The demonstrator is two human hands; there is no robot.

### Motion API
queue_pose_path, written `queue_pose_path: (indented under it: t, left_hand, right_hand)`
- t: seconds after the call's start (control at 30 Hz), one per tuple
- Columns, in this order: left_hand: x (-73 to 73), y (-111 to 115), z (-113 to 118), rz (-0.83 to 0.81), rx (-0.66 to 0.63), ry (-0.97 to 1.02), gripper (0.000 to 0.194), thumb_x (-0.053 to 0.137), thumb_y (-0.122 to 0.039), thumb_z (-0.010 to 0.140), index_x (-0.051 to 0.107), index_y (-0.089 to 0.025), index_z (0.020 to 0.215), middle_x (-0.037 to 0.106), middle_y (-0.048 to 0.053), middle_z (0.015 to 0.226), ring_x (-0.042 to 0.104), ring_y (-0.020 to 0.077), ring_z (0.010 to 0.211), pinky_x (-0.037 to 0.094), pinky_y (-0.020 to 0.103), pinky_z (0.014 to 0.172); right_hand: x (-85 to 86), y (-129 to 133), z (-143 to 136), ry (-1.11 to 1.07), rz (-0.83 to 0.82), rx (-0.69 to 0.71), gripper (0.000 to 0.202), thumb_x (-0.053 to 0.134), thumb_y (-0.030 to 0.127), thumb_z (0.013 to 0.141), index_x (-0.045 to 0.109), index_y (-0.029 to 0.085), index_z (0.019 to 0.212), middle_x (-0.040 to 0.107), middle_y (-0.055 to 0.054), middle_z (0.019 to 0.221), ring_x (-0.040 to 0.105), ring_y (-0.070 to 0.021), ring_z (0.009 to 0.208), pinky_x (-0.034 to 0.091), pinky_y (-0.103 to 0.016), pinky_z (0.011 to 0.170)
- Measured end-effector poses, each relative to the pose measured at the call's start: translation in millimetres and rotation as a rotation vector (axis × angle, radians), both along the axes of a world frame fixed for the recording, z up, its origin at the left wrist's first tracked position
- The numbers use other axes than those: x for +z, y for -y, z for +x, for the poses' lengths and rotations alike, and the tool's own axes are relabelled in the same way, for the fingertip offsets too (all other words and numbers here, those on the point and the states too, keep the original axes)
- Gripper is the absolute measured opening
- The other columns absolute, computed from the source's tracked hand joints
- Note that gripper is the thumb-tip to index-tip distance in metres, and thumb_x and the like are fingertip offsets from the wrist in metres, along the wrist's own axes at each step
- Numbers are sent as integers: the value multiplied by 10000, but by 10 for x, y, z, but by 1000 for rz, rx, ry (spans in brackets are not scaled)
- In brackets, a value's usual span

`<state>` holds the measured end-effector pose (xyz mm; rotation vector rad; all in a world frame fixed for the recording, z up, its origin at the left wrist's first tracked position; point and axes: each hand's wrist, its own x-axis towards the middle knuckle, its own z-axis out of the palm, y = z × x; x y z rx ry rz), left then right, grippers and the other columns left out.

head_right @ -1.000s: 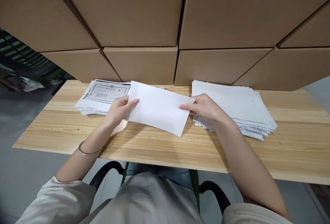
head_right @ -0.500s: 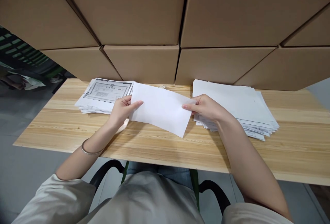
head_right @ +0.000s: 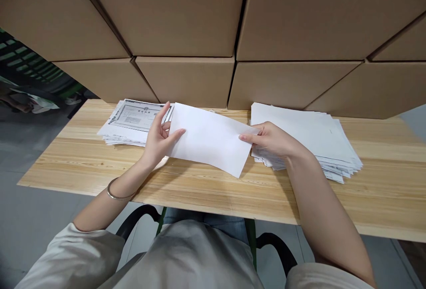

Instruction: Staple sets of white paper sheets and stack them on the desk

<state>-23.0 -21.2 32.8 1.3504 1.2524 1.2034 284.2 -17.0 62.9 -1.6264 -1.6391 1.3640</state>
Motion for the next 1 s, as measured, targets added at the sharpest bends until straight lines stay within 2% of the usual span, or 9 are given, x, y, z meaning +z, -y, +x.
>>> queue_pose_path:
  t: [0.1, 0.17, 0.4, 0.5, 0.6, 0.7, 0.8, 0.9, 1.0]
  left_hand:
    - [8, 6, -3, 69, -15, -37, 772, 748, -417, 749, 429, -274, 1437, 684, 124, 1223, 686, 243, 1035, 578, 345, 826]
    - [5, 13, -5, 71, -35, -15, 708, 735, -413, 763, 460, -260, 1397, 689, 121, 1211, 689, 247, 1043, 583, 346, 822]
    - [-23, 25, -2, 37, -31, 33, 611, 732, -395, 784, 475, -259, 1321, 737, 74, 1036, 721, 192, 808, 583, 292, 674]
    - [-74, 6, -25, 116, -40, -10, 548, 709, -377, 817, 507, -258, 1313, 724, 78, 1097, 712, 176, 841, 569, 266, 674]
    - [-140, -16, -66, 292, -44, -178, 484, 670, -338, 859, 556, -260, 1323, 708, 74, 1168, 679, 138, 817, 535, 238, 663]
    - [-176, -30, -101, 498, -62, -423, 413, 607, -251, 903, 606, -265, 1316, 740, 35, 1015, 588, 94, 659, 469, 221, 601]
    - [-165, -38, -122, 611, -148, -527, 337, 552, -141, 903, 698, -244, 1189, 688, 9, 814, 526, 89, 611, 427, 216, 580]
    - [-135, -43, -131, 601, -202, -505, 319, 553, -73, 855, 749, -236, 1046, 587, -12, 714, 481, 88, 595, 392, 211, 560]
    - [-105, -36, -120, 522, -222, -411, 291, 556, -84, 849, 757, -242, 988, 602, -7, 741, 497, 96, 625, 383, 219, 573]
  right_hand:
    - [-4, -12, 16, -64, -103, 66, 436, 759, 621, 666, 772, 193, 745, 735, -77, 786, 651, -228, 722, 517, -330, 614]
    - [-13, -25, 32, -79, -125, 78, 453, 750, 635, 671, 771, 192, 762, 742, -81, 833, 645, -222, 734, 511, -330, 630]
    - [-15, -39, 39, -70, -101, 77, 453, 758, 638, 666, 752, 187, 715, 729, -60, 814, 617, -172, 687, 474, -296, 628]
    - [-12, -33, 35, -81, -110, 63, 468, 761, 653, 648, 755, 189, 710, 727, -61, 800, 626, -178, 681, 477, -303, 620]
    - [-35, -39, 60, -108, -133, 68, 419, 783, 606, 655, 755, 192, 710, 729, -57, 794, 631, -178, 679, 479, -303, 617]
    - [-74, -57, 99, -109, -145, 79, 378, 781, 576, 678, 763, 202, 733, 744, -61, 819, 646, -195, 695, 498, -319, 627]
    - [-93, -70, 116, -106, -154, 75, 356, 786, 565, 673, 769, 217, 747, 756, -65, 836, 669, -227, 720, 525, -345, 637]
    - [-81, -72, 109, -102, -139, 55, 325, 811, 547, 634, 748, 231, 681, 748, -66, 767, 672, -255, 706, 531, -358, 593]
    - [-63, -70, 107, -76, -132, 44, 318, 812, 537, 634, 695, 245, 585, 720, -62, 675, 658, -254, 645, 509, -354, 530]
